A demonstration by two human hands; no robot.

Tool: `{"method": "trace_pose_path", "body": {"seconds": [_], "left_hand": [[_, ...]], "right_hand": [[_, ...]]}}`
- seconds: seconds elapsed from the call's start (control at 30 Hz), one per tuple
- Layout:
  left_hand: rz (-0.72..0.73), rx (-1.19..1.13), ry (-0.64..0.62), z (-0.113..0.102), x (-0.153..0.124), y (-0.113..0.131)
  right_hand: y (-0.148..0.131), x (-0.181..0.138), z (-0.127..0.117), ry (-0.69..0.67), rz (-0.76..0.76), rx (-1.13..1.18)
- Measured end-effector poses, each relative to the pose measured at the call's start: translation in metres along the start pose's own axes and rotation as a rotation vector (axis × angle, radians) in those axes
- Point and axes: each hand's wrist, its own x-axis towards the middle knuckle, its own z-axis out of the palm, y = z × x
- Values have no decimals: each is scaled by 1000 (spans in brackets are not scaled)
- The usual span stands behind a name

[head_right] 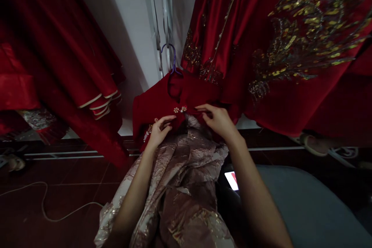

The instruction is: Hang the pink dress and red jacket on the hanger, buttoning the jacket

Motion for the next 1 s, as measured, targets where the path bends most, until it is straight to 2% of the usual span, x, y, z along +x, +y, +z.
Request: {"method": "trace_pose_path", "body": {"seconds": [0.1, 0.23, 0.3, 0.37, 0.47, 0.57, 0.7, 0.77, 0.87, 0.93, 1.0], "left_hand": [[-5, 41, -14, 0, -1, -14], [32, 175, -74, 5, -4, -24], [14, 237, -169, 8, -6, -28], [10, 284, -254, 11, -8, -32], [66, 295, -284, 18, -11, -35], [72, 247, -238, 23, -12, -35], [-35, 203, -195, 11, -12, -25], [-94, 206, -114, -3, -11, -14], [-123, 314, 144, -26, -10, 2], [-122, 476, 326, -40, -10, 9], [-132, 592, 402, -50, -11, 11]], "right_hand": [[20, -6, -11, 33, 117, -51], [28, -12, -7, -157, 243, -78], [14, -13, -9, -228, 258, 56], [-12, -12, -15, -290, 245, 271], [-60, -10, -16, -368, 185, 529], [-90, -8, 5, -423, 105, 702], [-87, -4, 42, -306, 107, 741], [-77, -3, 53, -242, 105, 662], [-62, -2, 63, -136, 79, 471], [-56, -2, 71, -124, 70, 395], [-52, -3, 80, -152, 86, 401]]}}
